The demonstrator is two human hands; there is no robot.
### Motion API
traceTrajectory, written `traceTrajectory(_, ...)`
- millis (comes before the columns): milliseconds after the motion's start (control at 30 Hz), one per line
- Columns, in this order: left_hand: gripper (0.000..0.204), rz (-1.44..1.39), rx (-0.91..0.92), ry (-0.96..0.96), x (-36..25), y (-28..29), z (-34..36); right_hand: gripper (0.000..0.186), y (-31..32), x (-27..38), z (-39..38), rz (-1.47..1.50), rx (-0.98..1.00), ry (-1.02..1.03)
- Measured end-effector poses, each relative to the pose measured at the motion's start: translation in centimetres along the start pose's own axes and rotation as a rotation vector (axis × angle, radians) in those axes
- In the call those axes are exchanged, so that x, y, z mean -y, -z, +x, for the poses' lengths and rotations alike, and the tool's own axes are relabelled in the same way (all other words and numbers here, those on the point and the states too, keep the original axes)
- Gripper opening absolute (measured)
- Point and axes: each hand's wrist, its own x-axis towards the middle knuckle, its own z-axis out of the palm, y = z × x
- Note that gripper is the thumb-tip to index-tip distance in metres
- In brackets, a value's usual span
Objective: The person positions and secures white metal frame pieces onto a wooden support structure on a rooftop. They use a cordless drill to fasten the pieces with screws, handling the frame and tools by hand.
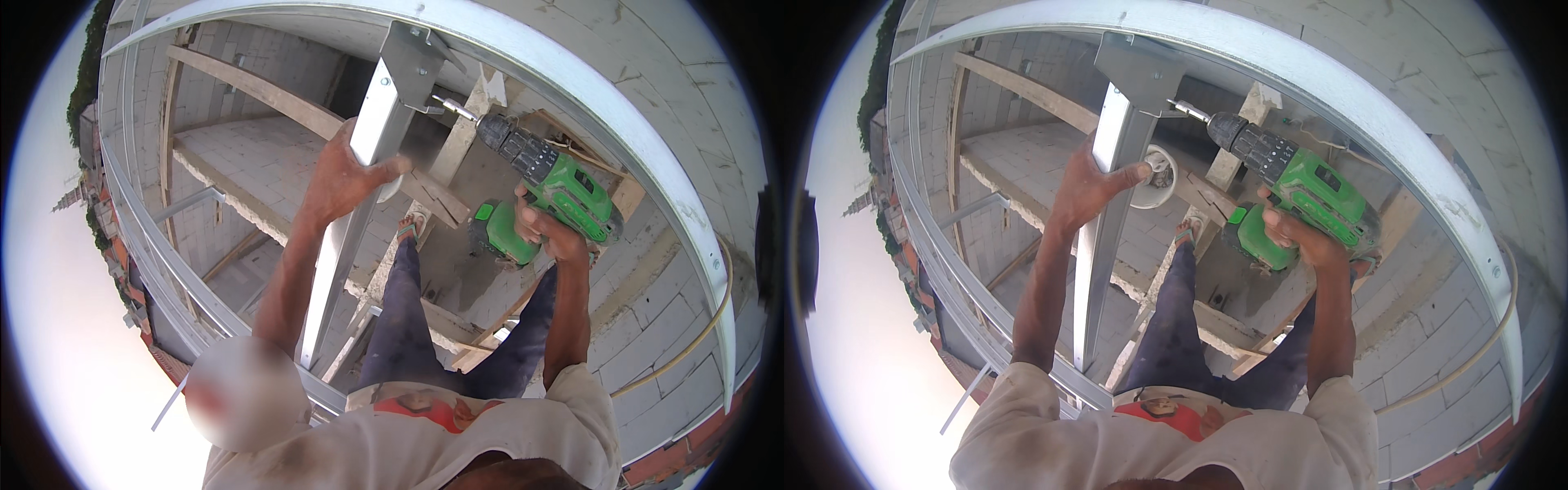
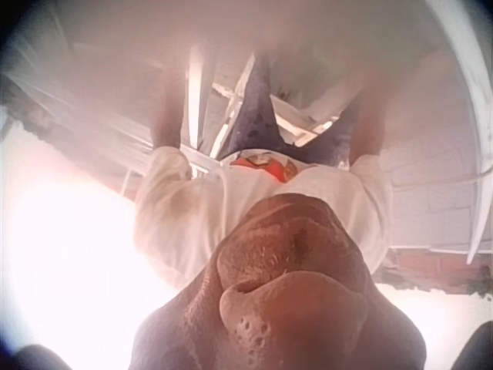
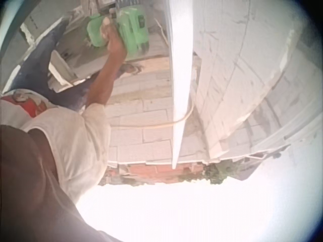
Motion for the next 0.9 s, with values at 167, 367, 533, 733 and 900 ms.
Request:
traceTrajectory(167, 0.055, -0.211, 0.326, 0.281, -1.0, 1.7, -0.2, 0.042, 0.1, 0.6, 0.0, -0.147, 0.01, -0.071)
traceTrajectory(367, 0.07, -0.218, 0.353, 0.325, -2.8, 3.1, -1.4, 0.041, 0.4, 0.6, -0.8, -0.195, -0.034, -0.099)
traceTrajectory(533, 0.053, -0.377, 0.42, 0.295, -2.8, 3.9, -1.9, 0.037, -0.8, 1.7, -1.6, -0.506, -0.126, -0.09)
traceTrajectory(733, 0.044, -0.44, 0.499, 0.237, -2.8, 6.3, -3.9, 0.027, -1.6, 3.5, -3.0, -0.846, 0.0, -0.064)
traceTrajectory(900, 0.047, -0.454, 0.521, 0.223, -4.0, 8.2, -6.0, 0.025, -3.2, 3.7, -5.0, -1.078, 0.149, 0.251)
